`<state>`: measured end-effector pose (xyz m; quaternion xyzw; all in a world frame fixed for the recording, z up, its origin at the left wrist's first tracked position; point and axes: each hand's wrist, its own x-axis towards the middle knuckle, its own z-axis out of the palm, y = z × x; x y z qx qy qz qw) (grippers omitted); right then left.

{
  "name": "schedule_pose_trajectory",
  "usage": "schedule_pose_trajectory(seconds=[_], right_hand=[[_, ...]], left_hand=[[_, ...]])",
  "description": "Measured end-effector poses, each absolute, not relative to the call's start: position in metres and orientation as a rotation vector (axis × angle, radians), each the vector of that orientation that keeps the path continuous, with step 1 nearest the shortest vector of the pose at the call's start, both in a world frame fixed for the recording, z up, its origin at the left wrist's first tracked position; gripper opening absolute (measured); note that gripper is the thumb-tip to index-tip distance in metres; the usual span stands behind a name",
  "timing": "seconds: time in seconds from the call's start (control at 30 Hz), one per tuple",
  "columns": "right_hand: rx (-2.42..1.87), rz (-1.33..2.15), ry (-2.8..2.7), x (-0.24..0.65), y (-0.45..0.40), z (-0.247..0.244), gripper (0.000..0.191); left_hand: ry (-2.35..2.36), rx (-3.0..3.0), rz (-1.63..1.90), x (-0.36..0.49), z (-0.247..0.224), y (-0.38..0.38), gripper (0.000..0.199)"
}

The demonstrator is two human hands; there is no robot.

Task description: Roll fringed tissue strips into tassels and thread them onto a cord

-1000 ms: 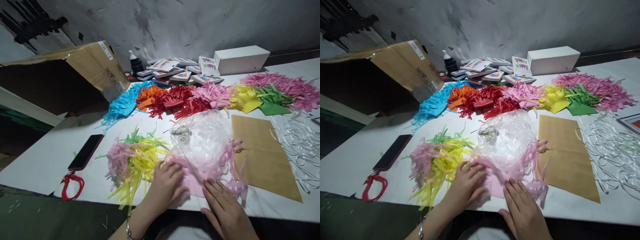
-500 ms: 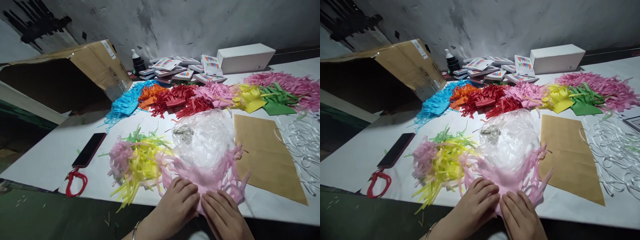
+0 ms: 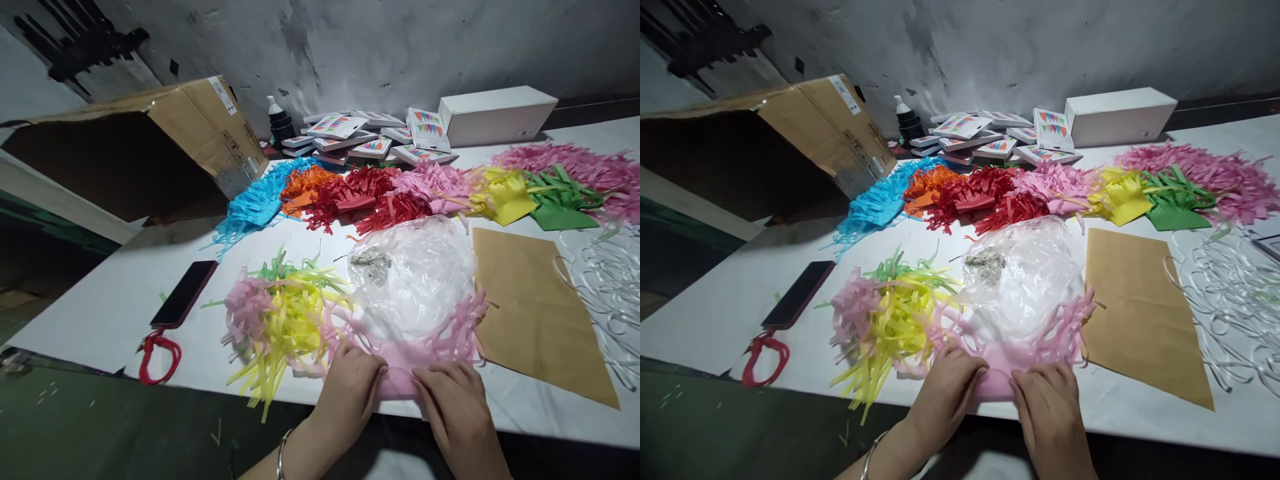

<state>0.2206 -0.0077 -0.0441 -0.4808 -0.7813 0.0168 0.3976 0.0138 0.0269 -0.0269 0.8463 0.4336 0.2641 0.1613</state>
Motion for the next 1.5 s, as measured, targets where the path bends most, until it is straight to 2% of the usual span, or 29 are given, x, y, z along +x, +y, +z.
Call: schedule_pose_trajectory(seconds=[0.1, 0.2, 0.3, 0.43, 0.67, 0.73, 0.8, 0.9, 1.0, 1.1, 1.13, 1.23, 1.33, 1.43, 1.5], right_hand=[[-1.304, 0.044, -1.949, 0.217, 0.003, -0.041, 0.010], [-1.361, 0.037, -1.940, 0.214, 0.011, -0.040, 0.015], [-1.411, 0.011, -1.942, 0.211, 0.015, -0.042, 0.017], [-1.493, -0.023, -1.953, 0.210, 0.018, -0.047, 0.018], [-1.627, -0.131, -1.962, 0.217, 0.021, -0.042, 0.017], [-1.561, -0.201, -1.968, 0.220, 0.020, -0.037, 0.013], [-1.382, -0.189, -2.030, 0.221, 0.017, -0.033, 0.017], [-1.170, -0.022, -2.142, 0.220, 0.012, -0.034, 0.020], [-1.171, 0.038, -2.162, 0.220, 0.009, -0.038, 0.027], [-1.192, 0.077, -2.084, 0.222, 0.009, -0.035, 0.023], [-1.189, 0.101, -2.071, 0.222, 0.010, -0.033, 0.021], [-1.193, 0.142, -2.115, 0.219, 0.010, -0.030, 0.016], [-1.224, 0.104, -2.111, 0.215, 0.007, -0.036, 0.019], [-1.245, 0.082, -2.085, 0.222, 0.002, -0.046, 0.025], [-1.259, 0.076, -2.110, 0.230, 0.001, -0.050, 0.021]], left_hand=[[1.323, 2.362, 0.684, 0.017, -0.027, 0.037, 0.021], [1.351, 2.249, 0.607, 0.018, -0.022, 0.042, 0.015], [1.426, 2.233, 0.485, 0.019, -0.021, 0.045, 0.017], [1.539, 2.287, 0.272, 0.023, -0.022, 0.053, 0.018], [1.569, 2.292, 0.123, 0.026, -0.015, 0.068, 0.009], [1.565, 2.297, 0.099, 0.027, -0.013, 0.071, 0.008], [1.557, 2.304, 0.088, 0.027, -0.012, 0.073, 0.007], [1.557, 2.310, 0.103, 0.026, -0.012, 0.074, 0.006], [1.572, 2.309, 0.165, 0.023, -0.011, 0.068, 0.005], [1.423, 2.469, 0.446, 0.019, -0.009, 0.056, 0.031], [1.321, 2.543, 0.560, 0.018, -0.009, 0.051, 0.033], [1.087, 2.647, 0.767, 0.019, -0.014, 0.041, 0.010], [1.084, 2.596, 0.806, 0.018, -0.021, 0.036, 0.018], [1.097, 2.554, 0.744, 0.012, -0.023, 0.034, 0.016], [1.117, 2.523, 0.692, 0.008, -0.023, 0.032, 0.014]])
